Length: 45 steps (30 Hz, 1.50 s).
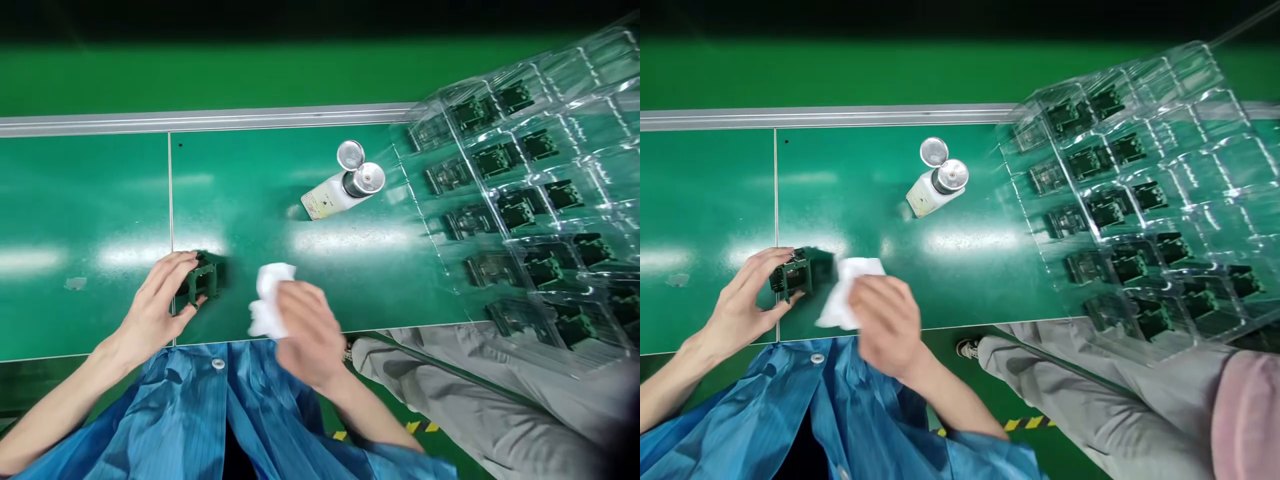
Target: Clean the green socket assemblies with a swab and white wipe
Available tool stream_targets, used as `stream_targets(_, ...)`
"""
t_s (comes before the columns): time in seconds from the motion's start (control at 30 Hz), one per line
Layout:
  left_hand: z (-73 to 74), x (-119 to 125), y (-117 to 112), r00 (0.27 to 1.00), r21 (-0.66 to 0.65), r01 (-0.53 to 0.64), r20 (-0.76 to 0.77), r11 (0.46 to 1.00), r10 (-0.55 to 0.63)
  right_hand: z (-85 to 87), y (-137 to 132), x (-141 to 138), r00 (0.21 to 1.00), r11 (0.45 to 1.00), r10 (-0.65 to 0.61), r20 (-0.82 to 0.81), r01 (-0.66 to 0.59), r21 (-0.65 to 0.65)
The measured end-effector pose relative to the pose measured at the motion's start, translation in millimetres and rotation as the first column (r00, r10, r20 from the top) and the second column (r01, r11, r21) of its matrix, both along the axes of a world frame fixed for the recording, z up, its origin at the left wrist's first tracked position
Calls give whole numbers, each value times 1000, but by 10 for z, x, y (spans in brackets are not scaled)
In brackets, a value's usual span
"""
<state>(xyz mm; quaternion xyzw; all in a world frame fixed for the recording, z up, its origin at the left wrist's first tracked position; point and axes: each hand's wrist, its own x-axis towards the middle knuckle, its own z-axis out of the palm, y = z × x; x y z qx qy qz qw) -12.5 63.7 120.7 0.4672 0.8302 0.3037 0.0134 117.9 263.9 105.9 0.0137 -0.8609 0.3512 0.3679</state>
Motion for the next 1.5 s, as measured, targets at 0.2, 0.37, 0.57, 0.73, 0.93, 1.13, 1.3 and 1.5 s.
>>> stream_targets(0.2, 101, 26, -38, 974, -194, 211, 124, 958, -189, -33, -151, -397, 852, 603, 505, 140, -464, 649)
stream_targets(0.37, 121, -44, -67, 988, -253, 153, 60, 955, -142, 8, -25, -435, 840, 477, 503, 204, -467, 744)
stream_targets(0.57, 237, -187, -330, 966, -262, -40, 237, 964, 104, -144, 563, -142, 976, 983, 39, 214, -76, 169)
stream_targets(0.73, 277, -168, -311, 740, -350, 31, 638, 936, 214, -207, 546, 15, 917, 846, -197, 346, 337, -412)
stream_targets(0.93, 271, -110, -220, 531, -312, 147, 826, 939, 192, 124, 106, -282, 956, 817, -18, 293, 183, -547)
stream_targets(1.13, 265, -82, -271, 517, -263, 140, 841, 954, 156, 280, -41, -539, 850, 813, 461, 257, -287, -507)
stream_targets(1.3, 249, 13, -193, 808, -308, 60, 574, 950, 135, 265, -275, -626, 621, 840, 517, 589, -499, -212)
stream_targets(1.5, 219, 87, -165, 859, -270, -66, 474, 961, 193, 232, -288, -524, 841, 970, 219, 495, -242, -17)
